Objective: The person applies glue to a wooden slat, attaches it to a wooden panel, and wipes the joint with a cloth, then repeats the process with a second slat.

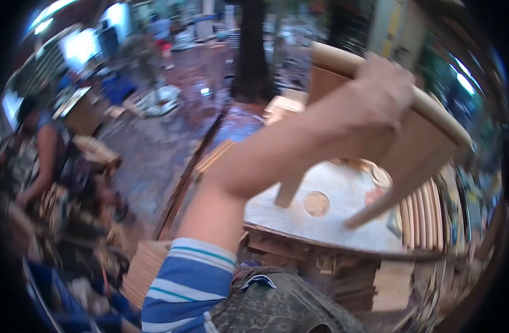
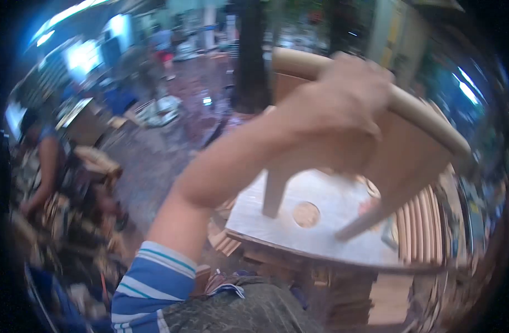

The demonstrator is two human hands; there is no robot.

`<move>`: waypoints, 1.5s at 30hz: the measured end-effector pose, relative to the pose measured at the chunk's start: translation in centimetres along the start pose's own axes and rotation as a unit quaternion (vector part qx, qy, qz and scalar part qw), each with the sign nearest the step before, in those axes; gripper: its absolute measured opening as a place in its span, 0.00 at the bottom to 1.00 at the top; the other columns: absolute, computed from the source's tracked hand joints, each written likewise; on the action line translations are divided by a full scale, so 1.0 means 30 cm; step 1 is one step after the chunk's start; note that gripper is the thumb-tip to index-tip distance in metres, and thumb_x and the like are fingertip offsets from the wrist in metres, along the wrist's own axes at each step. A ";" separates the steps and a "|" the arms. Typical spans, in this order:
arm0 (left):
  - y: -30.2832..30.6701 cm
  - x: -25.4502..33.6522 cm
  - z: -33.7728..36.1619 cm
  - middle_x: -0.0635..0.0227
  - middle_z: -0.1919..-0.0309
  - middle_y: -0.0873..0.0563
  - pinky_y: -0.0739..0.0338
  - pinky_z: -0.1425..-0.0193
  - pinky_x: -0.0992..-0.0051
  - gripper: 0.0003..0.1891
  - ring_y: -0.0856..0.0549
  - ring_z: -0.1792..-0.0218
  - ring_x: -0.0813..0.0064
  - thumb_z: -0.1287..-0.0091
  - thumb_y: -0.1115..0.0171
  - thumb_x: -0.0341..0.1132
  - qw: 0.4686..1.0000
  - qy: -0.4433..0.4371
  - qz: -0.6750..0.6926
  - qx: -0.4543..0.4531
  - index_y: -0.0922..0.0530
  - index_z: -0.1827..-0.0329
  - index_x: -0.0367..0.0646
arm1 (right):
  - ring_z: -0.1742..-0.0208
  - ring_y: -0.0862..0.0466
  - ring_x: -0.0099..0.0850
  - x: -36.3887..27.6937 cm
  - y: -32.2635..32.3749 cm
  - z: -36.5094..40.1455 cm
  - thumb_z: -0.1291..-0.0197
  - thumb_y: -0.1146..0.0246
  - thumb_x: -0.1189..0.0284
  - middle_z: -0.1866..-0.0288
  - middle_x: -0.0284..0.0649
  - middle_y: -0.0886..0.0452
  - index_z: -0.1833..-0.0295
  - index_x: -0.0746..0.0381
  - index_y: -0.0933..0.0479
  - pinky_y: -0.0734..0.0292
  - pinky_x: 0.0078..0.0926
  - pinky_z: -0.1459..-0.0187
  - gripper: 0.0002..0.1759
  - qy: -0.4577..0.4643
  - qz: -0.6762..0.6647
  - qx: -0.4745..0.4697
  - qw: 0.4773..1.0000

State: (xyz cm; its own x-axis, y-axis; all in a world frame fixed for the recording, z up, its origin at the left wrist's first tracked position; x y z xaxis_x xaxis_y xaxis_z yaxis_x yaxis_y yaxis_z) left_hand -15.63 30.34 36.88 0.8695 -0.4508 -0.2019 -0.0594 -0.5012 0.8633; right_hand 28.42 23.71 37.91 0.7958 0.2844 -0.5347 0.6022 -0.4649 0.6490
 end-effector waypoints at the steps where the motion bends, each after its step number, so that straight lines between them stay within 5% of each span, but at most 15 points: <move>1: -0.006 -0.013 -0.016 0.63 0.47 0.10 0.22 0.40 0.64 0.41 0.12 0.44 0.64 0.51 0.19 0.62 0.999 0.031 0.006 -0.009 0.17 0.40 0.41 | 0.60 0.20 0.32 0.189 -0.036 0.023 0.30 0.38 0.48 0.58 0.43 0.21 0.40 0.65 0.26 0.25 0.32 0.59 0.31 -0.022 -0.039 0.035 0.998; 5: -0.005 0.088 -0.090 0.66 0.46 0.10 0.22 0.39 0.64 0.47 0.12 0.43 0.65 0.52 0.20 0.67 0.999 0.024 0.017 -0.023 0.20 0.37 0.41 | 0.72 0.19 0.29 0.886 -0.364 0.311 0.30 0.39 0.47 0.68 0.39 0.22 0.46 0.64 0.25 0.23 0.29 0.73 0.29 -0.150 -0.083 0.042 0.984; 6: -0.023 0.118 -0.121 0.66 0.46 0.10 0.22 0.39 0.64 0.47 0.12 0.43 0.65 0.52 0.20 0.67 0.999 0.027 0.015 -0.024 0.20 0.37 0.41 | 0.65 0.21 0.27 0.934 -0.460 0.380 0.29 0.38 0.47 0.64 0.40 0.22 0.47 0.63 0.24 0.24 0.31 0.67 0.28 -0.140 0.026 0.011 0.990; 7: -0.030 0.161 -0.149 0.66 0.48 0.10 0.22 0.40 0.63 0.45 0.11 0.45 0.64 0.53 0.20 0.67 1.000 0.024 -0.005 0.003 0.19 0.39 0.41 | 0.54 0.19 0.36 0.995 -0.575 0.435 0.32 0.34 0.54 0.53 0.46 0.20 0.40 0.67 0.26 0.24 0.36 0.53 0.29 -0.188 -0.037 -0.039 0.981; 8: -0.049 0.206 -0.183 0.67 0.49 0.10 0.21 0.42 0.63 0.44 0.11 0.46 0.64 0.53 0.20 0.67 0.999 0.018 -0.024 0.026 0.18 0.42 0.42 | 0.43 0.17 0.44 0.986 -0.684 0.523 0.35 0.30 0.62 0.43 0.51 0.17 0.32 0.71 0.29 0.25 0.41 0.39 0.33 -0.240 -0.101 -0.089 0.961; 10: -0.041 0.267 -0.202 0.63 0.55 0.10 0.19 0.45 0.60 0.40 0.10 0.50 0.59 0.52 0.21 0.68 0.998 -0.018 -0.001 0.061 0.17 0.48 0.41 | 0.41 0.16 0.49 0.825 -0.780 0.596 0.37 0.29 0.60 0.42 0.58 0.17 0.30 0.71 0.30 0.23 0.42 0.39 0.37 -0.155 -0.049 -0.111 0.980; 11: -0.044 0.282 -0.229 0.58 0.57 0.11 0.20 0.45 0.57 0.37 0.11 0.51 0.55 0.51 0.21 0.65 0.997 -0.013 0.018 0.068 0.17 0.52 0.40 | 0.39 0.16 0.54 0.819 -0.816 0.629 0.39 0.28 0.59 0.41 0.62 0.17 0.30 0.71 0.30 0.22 0.45 0.39 0.39 -0.197 -0.001 -0.143 0.970; 12: -0.049 0.290 -0.249 0.53 0.59 0.12 0.20 0.44 0.54 0.35 0.12 0.51 0.50 0.50 0.21 0.63 0.996 -0.011 0.041 0.074 0.18 0.57 0.38 | 0.44 0.13 0.51 0.855 -0.866 0.662 0.42 0.26 0.60 0.48 0.62 0.15 0.38 0.71 0.26 0.21 0.44 0.41 0.33 -0.165 0.011 -0.112 0.980; 14: -0.093 0.272 -0.277 0.55 0.59 0.11 0.18 0.50 0.56 0.38 0.11 0.55 0.51 0.51 0.23 0.67 0.993 0.008 -0.009 0.117 0.16 0.50 0.40 | 0.44 0.15 0.60 0.833 -0.917 0.650 0.43 0.26 0.56 0.49 0.65 0.15 0.35 0.71 0.28 0.21 0.50 0.42 0.38 -0.237 0.012 -0.206 0.949; 19: -0.044 0.334 -0.252 0.62 0.66 0.10 0.16 0.59 0.67 0.37 0.10 0.65 0.62 0.50 0.21 0.66 0.980 0.011 -0.052 0.194 0.15 0.53 0.41 | 0.50 0.14 0.60 0.932 -1.024 0.626 0.46 0.25 0.57 0.57 0.63 0.14 0.38 0.68 0.29 0.21 0.53 0.48 0.37 -0.186 0.020 -0.269 0.945; 26: -0.056 0.334 -0.246 0.62 0.63 0.11 0.19 0.53 0.69 0.41 0.12 0.59 0.70 0.48 0.22 0.67 0.988 0.065 -0.022 0.141 0.18 0.48 0.35 | 0.56 0.14 0.58 1.003 -1.151 0.571 0.48 0.27 0.63 0.55 0.56 0.18 0.45 0.65 0.27 0.19 0.54 0.52 0.29 -0.118 0.031 -0.281 0.952; 32: -0.053 0.337 -0.185 0.65 0.66 0.13 0.20 0.56 0.73 0.43 0.14 0.63 0.73 0.49 0.24 0.72 0.979 0.097 0.012 0.177 0.17 0.53 0.34 | 0.39 0.24 0.51 1.003 -1.128 0.527 0.47 0.27 0.68 0.44 0.50 0.24 0.43 0.64 0.25 0.26 0.50 0.40 0.27 -0.100 0.037 -0.268 0.957; 34: -0.042 0.358 -0.169 0.67 0.66 0.13 0.21 0.56 0.74 0.44 0.15 0.63 0.75 0.45 0.29 0.75 0.974 0.087 0.033 0.206 0.18 0.53 0.34 | 0.37 0.28 0.51 0.993 -1.134 0.514 0.48 0.26 0.68 0.42 0.50 0.25 0.40 0.65 0.25 0.33 0.51 0.36 0.30 -0.100 -0.006 -0.268 0.958; 37: -0.049 0.356 -0.142 0.68 0.65 0.14 0.22 0.56 0.75 0.45 0.15 0.62 0.77 0.42 0.34 0.76 0.969 0.099 0.026 0.224 0.18 0.53 0.33 | 0.39 0.28 0.54 0.928 -1.111 0.493 0.49 0.26 0.69 0.39 0.55 0.26 0.32 0.69 0.28 0.34 0.53 0.37 0.38 -0.022 -0.130 -0.097 0.986; 45: -0.021 0.373 -0.073 0.65 0.66 0.14 0.22 0.57 0.74 0.38 0.15 0.64 0.74 0.44 0.29 0.69 0.960 0.079 0.007 0.269 0.19 0.57 0.37 | 0.40 0.28 0.56 0.687 -1.228 0.460 0.52 0.25 0.71 0.39 0.57 0.26 0.32 0.71 0.30 0.33 0.53 0.37 0.40 0.044 -0.402 -0.174 0.898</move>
Point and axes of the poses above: each hand's wrist, its own z-axis away from the middle knuckle, its own y-axis out of the back of the hand, x = y × z, the point moved 6 cm from there along -z, towards the middle knuckle
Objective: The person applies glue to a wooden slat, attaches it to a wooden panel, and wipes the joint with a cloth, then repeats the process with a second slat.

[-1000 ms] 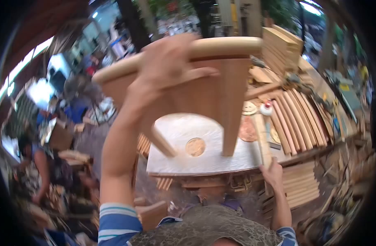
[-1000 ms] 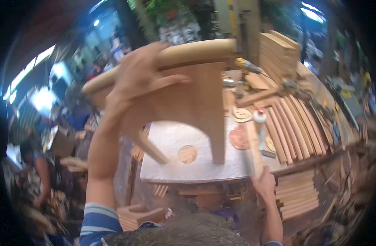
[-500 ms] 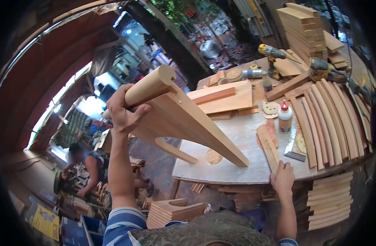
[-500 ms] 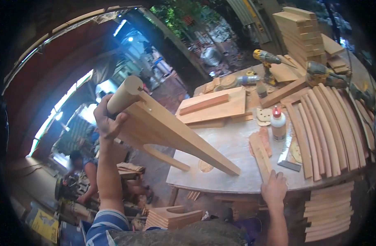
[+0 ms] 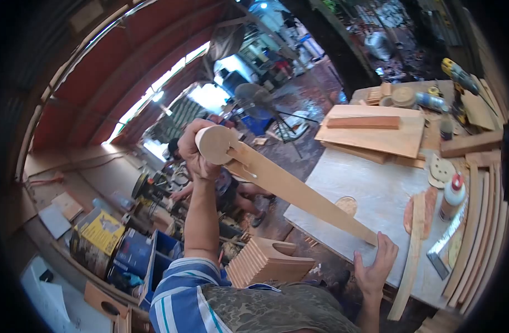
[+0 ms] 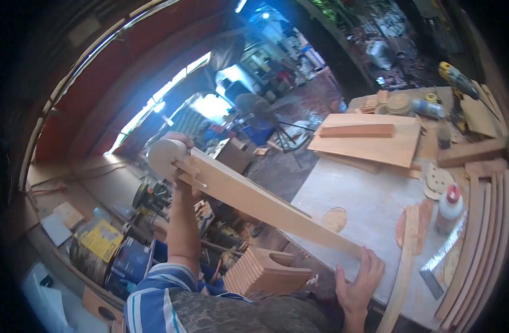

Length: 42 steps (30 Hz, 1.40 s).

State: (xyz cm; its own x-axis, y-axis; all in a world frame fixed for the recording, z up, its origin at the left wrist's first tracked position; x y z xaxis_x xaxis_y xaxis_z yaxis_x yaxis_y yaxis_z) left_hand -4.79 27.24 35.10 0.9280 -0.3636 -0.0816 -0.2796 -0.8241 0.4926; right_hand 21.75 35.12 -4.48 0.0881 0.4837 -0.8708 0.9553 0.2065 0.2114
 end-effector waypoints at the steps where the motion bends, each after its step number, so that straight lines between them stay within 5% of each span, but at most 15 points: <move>1: 0.011 -0.006 0.002 0.65 0.67 0.14 0.23 0.57 0.74 0.35 0.16 0.64 0.74 0.43 0.28 0.66 1.000 -0.012 -0.019 -0.009 0.19 0.58 0.37 | 0.40 0.28 0.56 -0.002 -0.016 -0.017 0.52 0.25 0.71 0.39 0.57 0.26 0.32 0.71 0.30 0.33 0.53 0.37 0.40 0.006 -0.008 -0.010 1.000; 4: 0.013 -0.015 0.016 0.65 0.68 0.15 0.23 0.58 0.75 0.30 0.16 0.66 0.74 0.44 0.28 0.59 1.000 -0.002 0.018 0.012 0.18 0.58 0.37 | 0.39 0.28 0.56 -0.012 -0.031 -0.047 0.53 0.25 0.72 0.39 0.57 0.26 0.32 0.71 0.30 0.33 0.52 0.37 0.41 0.015 -0.036 -0.016 0.999; 8: 0.004 -0.044 0.014 0.65 0.68 0.16 0.24 0.59 0.74 0.30 0.17 0.66 0.73 0.44 0.30 0.59 0.999 -0.039 0.002 0.017 0.19 0.59 0.36 | 0.40 0.26 0.55 -0.074 -0.009 -0.143 0.54 0.26 0.74 0.40 0.57 0.24 0.33 0.71 0.29 0.32 0.51 0.36 0.39 0.053 -0.097 0.029 0.993; 10: -0.029 -0.029 -0.018 0.63 0.68 0.16 0.24 0.59 0.73 0.32 0.17 0.67 0.72 0.45 0.30 0.61 0.996 0.006 -0.089 0.000 0.19 0.59 0.35 | 0.40 0.25 0.55 -0.121 0.006 -0.201 0.54 0.26 0.74 0.40 0.57 0.24 0.34 0.71 0.28 0.32 0.51 0.36 0.38 0.077 -0.114 0.045 0.989; 12: -0.100 -0.009 -0.050 0.63 0.68 0.16 0.23 0.60 0.73 0.33 0.17 0.67 0.70 0.46 0.28 0.62 0.999 0.024 -0.033 -0.003 0.19 0.59 0.35 | 0.42 0.23 0.53 -0.196 0.041 -0.263 0.53 0.27 0.71 0.40 0.55 0.22 0.35 0.71 0.27 0.29 0.51 0.37 0.37 0.140 -0.154 0.103 0.973; 19: -0.206 -0.052 -0.141 0.61 0.68 0.14 0.22 0.55 0.62 0.38 0.14 0.67 0.58 0.51 0.26 0.72 0.987 -0.108 -0.114 0.022 0.16 0.60 0.41 | 0.44 0.22 0.47 -0.496 0.109 -0.390 0.40 0.31 0.61 0.39 0.53 0.22 0.31 0.70 0.31 0.26 0.49 0.44 0.36 0.286 -0.060 0.190 0.937; 21: -0.212 -0.054 -0.144 0.63 0.70 0.15 0.24 0.58 0.62 0.39 0.15 0.69 0.60 0.51 0.27 0.75 0.985 -0.122 -0.106 0.061 0.16 0.62 0.42 | 0.37 0.24 0.48 -0.650 0.100 -0.389 0.33 0.40 0.66 0.38 0.57 0.25 0.31 0.73 0.33 0.28 0.50 0.34 0.30 0.408 -0.032 0.168 0.897; 25: -0.205 -0.075 -0.126 0.63 0.70 0.16 0.28 0.61 0.62 0.38 0.18 0.71 0.62 0.48 0.31 0.74 0.992 -0.093 -0.064 0.048 0.15 0.62 0.43 | 0.39 0.22 0.51 -0.954 0.007 -0.421 0.26 0.49 0.66 0.38 0.60 0.24 0.32 0.75 0.33 0.29 0.52 0.32 0.26 0.527 0.166 0.203 0.808; 27: -0.188 -0.090 -0.117 0.65 0.71 0.17 0.29 0.62 0.63 0.31 0.18 0.70 0.63 0.45 0.30 0.67 0.992 -0.098 -0.028 0.076 0.16 0.64 0.43 | 0.35 0.22 0.51 -1.081 -0.084 -0.444 0.25 0.51 0.68 0.34 0.61 0.24 0.32 0.75 0.33 0.29 0.49 0.31 0.25 0.482 0.280 0.285 0.780; 31: -0.177 -0.159 -0.070 0.67 0.70 0.17 0.30 0.61 0.65 0.17 0.17 0.65 0.66 0.37 0.35 0.50 0.986 -0.112 0.006 0.125 0.14 0.64 0.45 | 0.39 0.19 0.50 -1.235 -0.258 -0.673 0.20 0.52 0.57 0.40 0.56 0.18 0.37 0.70 0.23 0.26 0.45 0.36 0.27 0.404 0.442 0.234 0.766; 32: -0.150 -0.209 -0.059 0.67 0.67 0.15 0.31 0.58 0.65 0.11 0.16 0.63 0.67 0.33 0.40 0.43 0.994 -0.093 -0.006 0.055 0.13 0.63 0.47 | 0.41 0.18 0.49 -1.226 -0.276 -0.726 0.20 0.52 0.55 0.44 0.54 0.16 0.41 0.69 0.20 0.26 0.43 0.38 0.27 0.356 0.471 0.198 0.783; 33: -0.091 -0.275 -0.042 0.67 0.67 0.15 0.31 0.58 0.65 0.11 0.16 0.63 0.67 0.33 0.40 0.43 0.992 -0.098 0.026 0.074 0.13 0.63 0.47 | 0.43 0.17 0.48 -1.209 -0.302 -0.765 0.20 0.53 0.54 0.47 0.52 0.14 0.45 0.69 0.17 0.26 0.42 0.39 0.28 0.303 0.496 0.167 0.797; 35: -0.076 -0.440 -0.022 0.66 0.65 0.14 0.31 0.54 0.64 0.12 0.15 0.59 0.67 0.33 0.40 0.42 0.997 -0.038 0.039 -0.055 0.12 0.60 0.47 | 0.47 0.16 0.47 -1.222 -0.387 -0.801 0.20 0.53 0.54 0.52 0.50 0.13 0.49 0.68 0.16 0.26 0.41 0.42 0.29 0.269 0.485 0.151 0.818; 42: -0.101 -0.514 -0.004 0.62 0.59 0.13 0.30 0.42 0.59 0.17 0.15 0.53 0.63 0.31 0.40 0.43 0.998 -0.063 0.015 0.025 0.14 0.49 0.42 | 0.67 0.23 0.46 -1.158 -0.424 -0.902 0.20 0.54 0.56 0.70 0.51 0.24 0.62 0.68 0.20 0.32 0.44 0.61 0.28 0.237 0.543 0.241 0.769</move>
Point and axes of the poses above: each hand's wrist, its own z-axis away from the middle knuckle, its own y-axis out of the back of the hand, x = y × z, the point moved 6 cm from there along -z, towards the middle knuckle
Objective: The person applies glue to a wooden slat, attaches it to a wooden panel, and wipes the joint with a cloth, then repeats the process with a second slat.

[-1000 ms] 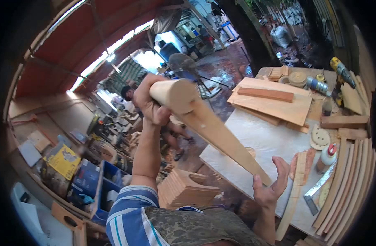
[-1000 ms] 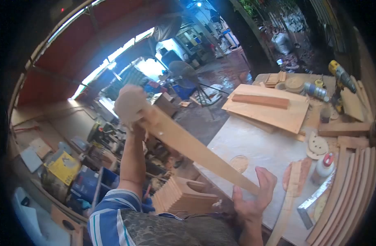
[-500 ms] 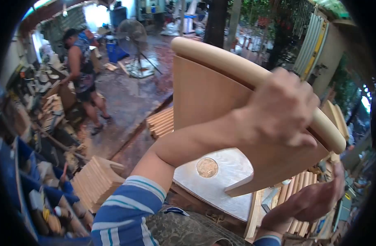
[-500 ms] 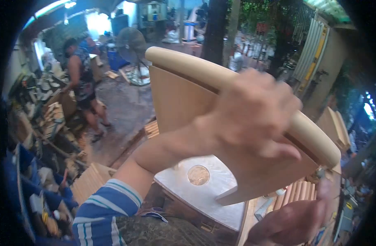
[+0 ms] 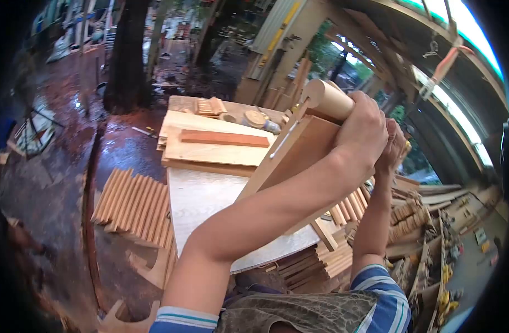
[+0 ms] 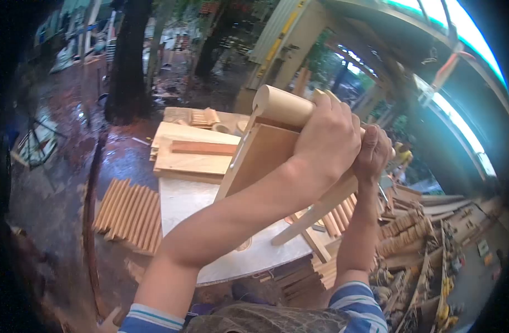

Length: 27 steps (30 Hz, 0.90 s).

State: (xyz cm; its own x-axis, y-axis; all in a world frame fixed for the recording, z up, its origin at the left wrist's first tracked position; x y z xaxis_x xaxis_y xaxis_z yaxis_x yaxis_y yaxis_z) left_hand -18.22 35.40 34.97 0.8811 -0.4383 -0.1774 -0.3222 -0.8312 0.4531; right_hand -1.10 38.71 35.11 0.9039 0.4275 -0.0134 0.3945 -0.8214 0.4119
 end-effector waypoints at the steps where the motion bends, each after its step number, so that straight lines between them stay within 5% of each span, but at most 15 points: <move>1: 0.005 0.004 -0.005 0.62 0.59 0.13 0.30 0.42 0.59 0.17 0.15 0.53 0.63 0.31 0.40 0.43 1.000 -0.003 0.014 0.008 0.14 0.49 0.42 | 0.68 0.25 0.43 0.036 0.004 0.004 0.20 0.53 0.57 0.71 0.49 0.24 0.64 0.68 0.21 0.32 0.43 0.61 0.28 -0.021 0.004 0.015 1.000; 3: 0.005 0.034 -0.006 0.59 0.58 0.13 0.30 0.40 0.56 0.17 0.16 0.52 0.61 0.30 0.42 0.42 1.000 -0.003 0.017 -0.015 0.15 0.48 0.41 | 0.67 0.25 0.39 0.046 0.033 0.001 0.22 0.51 0.59 0.70 0.47 0.23 0.65 0.67 0.21 0.31 0.40 0.60 0.25 -0.053 0.020 0.038 0.998; 9: 0.042 0.071 0.009 0.59 0.57 0.13 0.28 0.43 0.54 0.19 0.16 0.52 0.58 0.30 0.42 0.43 0.998 -0.022 -0.036 -0.055 0.15 0.45 0.40 | 0.57 0.15 0.30 -0.498 0.007 -0.002 0.35 0.39 0.70 0.56 0.44 0.12 0.56 0.60 0.15 0.22 0.33 0.53 0.09 -0.188 0.249 0.034 0.950; 13: 0.047 0.097 0.018 0.59 0.57 0.13 0.28 0.43 0.53 0.19 0.16 0.53 0.58 0.30 0.42 0.43 0.997 -0.022 -0.040 -0.060 0.16 0.45 0.40 | 0.57 0.14 0.30 -0.510 0.004 -0.001 0.37 0.38 0.70 0.59 0.44 0.11 0.55 0.60 0.15 0.21 0.32 0.53 0.10 -0.271 0.155 0.032 0.950; 15: 0.046 0.102 0.017 0.59 0.57 0.13 0.28 0.44 0.53 0.20 0.16 0.53 0.58 0.30 0.43 0.44 0.997 -0.024 -0.042 -0.062 0.16 0.45 0.39 | 0.59 0.15 0.29 -0.508 0.003 -0.003 0.38 0.39 0.71 0.63 0.43 0.12 0.56 0.60 0.15 0.21 0.32 0.54 0.09 -0.274 0.164 0.036 0.947; 17: 0.055 0.098 0.014 0.59 0.57 0.13 0.28 0.44 0.53 0.20 0.16 0.53 0.58 0.30 0.43 0.44 0.997 -0.021 -0.042 -0.061 0.16 0.45 0.39 | 0.59 0.15 0.31 -0.530 0.001 -0.025 0.29 0.39 0.63 0.61 0.42 0.13 0.53 0.62 0.15 0.21 0.31 0.54 0.14 -0.097 0.218 -0.025 0.971; 18: 0.067 0.096 0.027 0.60 0.59 0.12 0.27 0.45 0.51 0.18 0.14 0.54 0.59 0.34 0.38 0.43 0.999 -0.035 -0.014 -0.034 0.13 0.49 0.43 | 0.57 0.16 0.33 -0.214 0.079 -0.052 0.25 0.45 0.54 0.58 0.43 0.13 0.50 0.65 0.17 0.22 0.32 0.50 0.24 -0.155 -0.018 -0.135 0.978; 19: 0.084 0.093 0.030 0.61 0.61 0.11 0.26 0.46 0.49 0.15 0.13 0.56 0.60 0.38 0.34 0.43 0.999 -0.045 0.013 -0.005 0.10 0.53 0.46 | 0.55 0.16 0.35 -0.059 0.108 -0.086 0.22 0.51 0.44 0.56 0.44 0.13 0.47 0.67 0.18 0.22 0.33 0.46 0.34 -0.258 -0.227 -0.215 0.914; 20: 0.084 0.098 0.021 0.61 0.61 0.11 0.26 0.46 0.49 0.15 0.13 0.56 0.60 0.38 0.34 0.43 0.999 -0.038 0.012 -0.003 0.10 0.53 0.46 | 0.54 0.16 0.33 0.039 0.166 -0.159 0.21 0.60 0.41 0.54 0.42 0.13 0.46 0.67 0.17 0.24 0.33 0.44 0.40 -0.172 -0.225 -0.273 0.919; 21: 0.075 0.099 0.007 0.62 0.62 0.11 0.26 0.46 0.49 0.15 0.13 0.57 0.60 0.38 0.34 0.43 1.000 -0.008 0.003 -0.004 0.10 0.53 0.47 | 0.52 0.17 0.31 -0.064 0.180 -0.264 0.21 0.70 0.38 0.53 0.40 0.14 0.44 0.66 0.17 0.26 0.32 0.43 0.47 -0.085 -0.221 -0.327 0.915; 22: 0.071 0.101 0.000 0.64 0.64 0.10 0.27 0.46 0.49 0.14 0.13 0.57 0.60 0.38 0.34 0.43 1.000 0.019 -0.004 -0.005 0.09 0.54 0.48 | 0.50 0.16 0.31 -0.121 0.226 -0.373 0.19 0.70 0.41 0.51 0.42 0.14 0.38 0.68 0.21 0.25 0.34 0.41 0.44 -0.080 -0.138 -0.289 0.944; 23: 0.073 0.106 -0.002 0.64 0.64 0.10 0.27 0.46 0.49 0.14 0.13 0.57 0.60 0.38 0.34 0.43 1.000 0.018 -0.001 -0.005 0.09 0.54 0.48 | 0.37 0.20 0.44 -0.274 0.243 -0.493 0.30 0.69 0.27 0.41 0.53 0.18 0.34 0.74 0.27 0.37 0.44 0.26 0.58 0.031 -0.123 -0.342 0.931; 24: 0.069 0.105 -0.004 0.61 0.60 0.11 0.26 0.46 0.50 0.16 0.14 0.55 0.58 0.34 0.38 0.43 1.000 0.004 -0.007 -0.028 0.11 0.51 0.45 | 0.37 0.20 0.44 -0.369 0.261 -0.601 0.30 0.69 0.27 0.41 0.53 0.18 0.34 0.74 0.27 0.37 0.44 0.26 0.58 0.029 -0.121 -0.341 0.932; 26: 0.066 0.103 0.001 0.58 0.56 0.11 0.26 0.46 0.51 0.18 0.15 0.54 0.56 0.30 0.42 0.43 0.999 -0.010 -0.011 -0.051 0.12 0.48 0.42 | 0.28 0.24 0.40 -0.592 0.239 -0.726 0.31 0.54 0.30 0.31 0.57 0.24 0.25 0.77 0.38 0.37 0.40 0.24 0.57 -0.062 -0.483 -0.420 0.766; 27: 0.070 0.104 0.006 0.57 0.56 0.11 0.26 0.46 0.51 0.18 0.14 0.54 0.56 0.30 0.42 0.43 0.998 -0.025 -0.011 -0.051 0.12 0.48 0.43 | 0.30 0.22 0.44 -0.779 0.183 -0.731 0.28 0.54 0.33 0.33 0.56 0.21 0.26 0.72 0.35 0.33 0.41 0.25 0.51 0.101 -0.408 -0.445 0.791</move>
Point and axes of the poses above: each hand's wrist, its own z-axis away from the middle knuckle, its own y-axis out of the back of the hand, x = y × z, the point moved 6 cm from there along -z, towards the middle knuckle
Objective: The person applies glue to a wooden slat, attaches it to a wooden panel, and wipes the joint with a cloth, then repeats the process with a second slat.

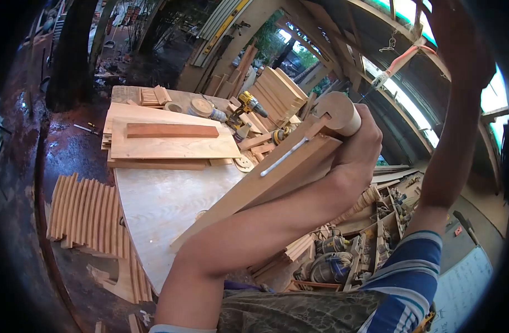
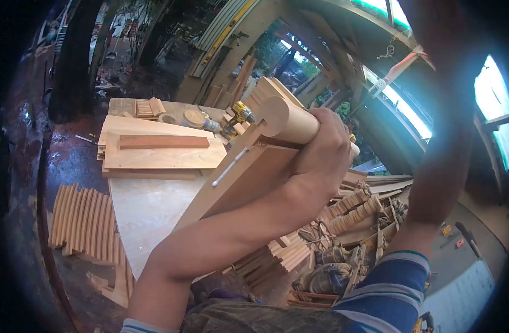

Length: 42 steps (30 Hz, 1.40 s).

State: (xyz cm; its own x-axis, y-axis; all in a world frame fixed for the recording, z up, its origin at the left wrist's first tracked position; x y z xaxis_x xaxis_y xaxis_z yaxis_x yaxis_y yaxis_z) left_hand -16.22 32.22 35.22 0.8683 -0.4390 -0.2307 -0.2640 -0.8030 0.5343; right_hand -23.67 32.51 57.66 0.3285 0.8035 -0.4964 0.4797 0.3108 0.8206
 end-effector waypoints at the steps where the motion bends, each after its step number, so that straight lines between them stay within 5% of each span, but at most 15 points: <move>1: 0.005 -0.001 0.004 0.57 0.56 0.11 0.26 0.47 0.50 0.17 0.14 0.54 0.55 0.30 0.42 0.42 1.000 -0.015 -0.002 0.002 0.11 0.48 0.44 | 0.33 0.19 0.47 -0.042 -0.110 -0.096 0.25 0.55 0.36 0.36 0.56 0.19 0.26 0.67 0.32 0.29 0.43 0.27 0.44 0.084 0.141 -0.083 0.983; 3: 0.015 -0.010 0.011 0.58 0.56 0.10 0.25 0.46 0.51 0.16 0.13 0.53 0.57 0.31 0.41 0.41 1.000 -0.017 0.001 0.002 0.11 0.48 0.45 | 0.28 0.23 0.50 -0.020 -0.026 -0.202 0.26 0.67 0.31 0.33 0.58 0.21 0.24 0.66 0.34 0.35 0.48 0.23 0.50 0.083 0.037 -0.102 0.991; 6: 0.013 0.012 0.006 0.62 0.55 0.10 0.23 0.45 0.54 0.15 0.12 0.51 0.62 0.34 0.38 0.39 1.000 -0.015 -0.009 0.019 0.11 0.48 0.47 | 0.26 0.25 0.42 0.340 -0.566 -0.074 0.26 0.54 0.35 0.32 0.55 0.22 0.23 0.74 0.39 0.40 0.41 0.21 0.51 -0.137 0.240 -0.246 0.929; 9: -0.085 0.131 -0.030 0.65 0.59 0.10 0.20 0.46 0.55 0.12 0.12 0.52 0.64 0.38 0.34 0.36 0.995 0.010 0.034 0.093 0.10 0.52 0.48 | 0.24 0.27 0.47 0.410 -0.627 -0.097 0.27 0.64 0.30 0.29 0.57 0.24 0.20 0.68 0.40 0.41 0.47 0.20 0.53 -0.092 0.039 -0.168 0.981; 11: -0.095 0.163 -0.066 0.65 0.62 0.11 0.21 0.48 0.50 0.11 0.12 0.54 0.61 0.40 0.31 0.36 0.983 0.011 0.122 0.137 0.10 0.55 0.49 | 0.24 0.27 0.38 0.402 -0.529 -0.104 0.23 0.48 0.45 0.32 0.46 0.20 0.26 0.61 0.28 0.44 0.44 0.20 0.34 -0.062 -0.075 -0.034 0.995; 16: 0.011 0.002 0.004 0.64 0.61 0.10 0.24 0.48 0.46 0.14 0.12 0.55 0.58 0.39 0.32 0.41 0.999 -0.004 -0.006 0.050 0.10 0.53 0.49 | 0.26 0.26 0.50 0.213 -0.298 -0.171 0.27 0.73 0.30 0.29 0.59 0.24 0.22 0.65 0.36 0.38 0.53 0.22 0.53 0.074 -0.265 -0.193 0.942; 19: 0.006 0.004 0.017 0.63 0.61 0.09 0.26 0.48 0.46 0.14 0.12 0.56 0.58 0.38 0.33 0.41 0.999 0.003 -0.005 0.042 0.09 0.52 0.49 | 0.21 0.33 0.53 0.154 -0.123 -0.128 0.30 0.74 0.27 0.24 0.61 0.31 0.20 0.66 0.41 0.40 0.53 0.21 0.57 0.009 -0.115 0.027 0.993; 22: -0.023 0.001 0.021 0.61 0.54 0.09 0.26 0.42 0.46 0.16 0.13 0.49 0.58 0.36 0.33 0.41 0.999 -0.033 -0.004 -0.003 0.11 0.48 0.46 | 0.23 0.29 0.47 0.354 -0.222 -0.039 0.34 0.66 0.23 0.24 0.58 0.31 0.15 0.62 0.50 0.43 0.46 0.20 0.60 -0.102 -0.166 -0.027 0.980; 26: -0.037 0.051 0.066 0.59 0.58 0.12 0.23 0.47 0.56 0.15 0.14 0.52 0.61 0.32 0.39 0.39 0.971 0.027 0.014 0.238 0.12 0.48 0.46 | 0.26 0.26 0.44 0.393 -0.535 -0.001 0.31 0.55 0.29 0.31 0.59 0.25 0.17 0.69 0.48 0.41 0.45 0.21 0.57 -0.058 0.077 -0.107 0.990; 28: -0.021 0.056 0.096 0.61 0.59 0.12 0.23 0.47 0.56 0.14 0.13 0.52 0.62 0.31 0.39 0.39 0.960 0.032 0.083 0.266 0.12 0.48 0.47 | 0.26 0.25 0.43 0.383 -0.498 0.009 0.29 0.45 0.38 0.28 0.53 0.25 0.24 0.67 0.32 0.37 0.42 0.24 0.46 -0.076 0.067 -0.028 0.995; 29: -0.073 0.053 0.037 0.64 0.61 0.14 0.25 0.46 0.57 0.13 0.14 0.53 0.64 0.32 0.40 0.38 0.950 0.037 0.267 0.159 0.13 0.49 0.47 | 0.29 0.24 0.43 0.354 -0.498 0.000 0.25 0.58 0.34 0.32 0.57 0.23 0.19 0.70 0.46 0.38 0.43 0.23 0.51 -0.063 0.117 -0.069 0.989; 30: -0.033 -0.009 0.040 0.66 0.62 0.15 0.27 0.46 0.61 0.12 0.16 0.55 0.66 0.30 0.40 0.40 0.948 0.037 0.307 0.071 0.15 0.52 0.45 | 0.25 0.27 0.45 0.369 -0.472 0.002 0.29 0.50 0.32 0.29 0.56 0.24 0.25 0.69 0.32 0.38 0.43 0.23 0.50 -0.063 0.042 -0.028 0.997; 36: 0.039 -0.034 0.022 0.66 0.63 0.16 0.27 0.48 0.62 0.18 0.16 0.57 0.69 0.34 0.32 0.49 0.999 0.013 0.038 -0.009 0.17 0.54 0.42 | 0.18 0.38 0.53 0.106 -0.138 0.323 0.33 0.78 0.25 0.26 0.63 0.30 0.20 0.70 0.44 0.51 0.53 0.16 0.61 -0.071 0.234 0.130 0.961; 39: 0.056 -0.031 0.019 0.65 0.61 0.16 0.27 0.48 0.64 0.26 0.16 0.57 0.67 0.45 0.22 0.52 0.999 0.007 0.051 -0.005 0.18 0.52 0.42 | 0.24 0.29 0.50 0.253 0.010 0.489 0.24 0.69 0.34 0.33 0.58 0.22 0.26 0.66 0.31 0.40 0.51 0.22 0.48 -0.026 0.254 0.223 0.941; 42: 0.059 -0.013 0.012 0.65 0.60 0.15 0.26 0.49 0.65 0.32 0.15 0.56 0.67 0.55 0.16 0.53 1.000 0.008 -0.002 -0.013 0.18 0.53 0.42 | 0.28 0.23 0.45 0.705 -0.076 0.617 0.27 0.58 0.31 0.35 0.56 0.19 0.25 0.69 0.30 0.34 0.39 0.25 0.52 -0.258 0.236 0.069 0.934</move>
State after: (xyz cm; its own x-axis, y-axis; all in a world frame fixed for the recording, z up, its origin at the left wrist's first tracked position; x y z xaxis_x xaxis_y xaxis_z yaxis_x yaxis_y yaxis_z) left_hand -17.16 30.83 35.94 0.8761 -0.4294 -0.2193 -0.2506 -0.7941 0.5538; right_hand -2.75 39.39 40.04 0.8612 0.4719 -0.1888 0.2714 -0.1129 0.9558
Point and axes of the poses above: each hand's wrist, its own z-axis away from the middle knuckle, its own y-axis out of the back of the hand, x = y × z, the point moved 6 cm from there along -z, towards the middle knuckle
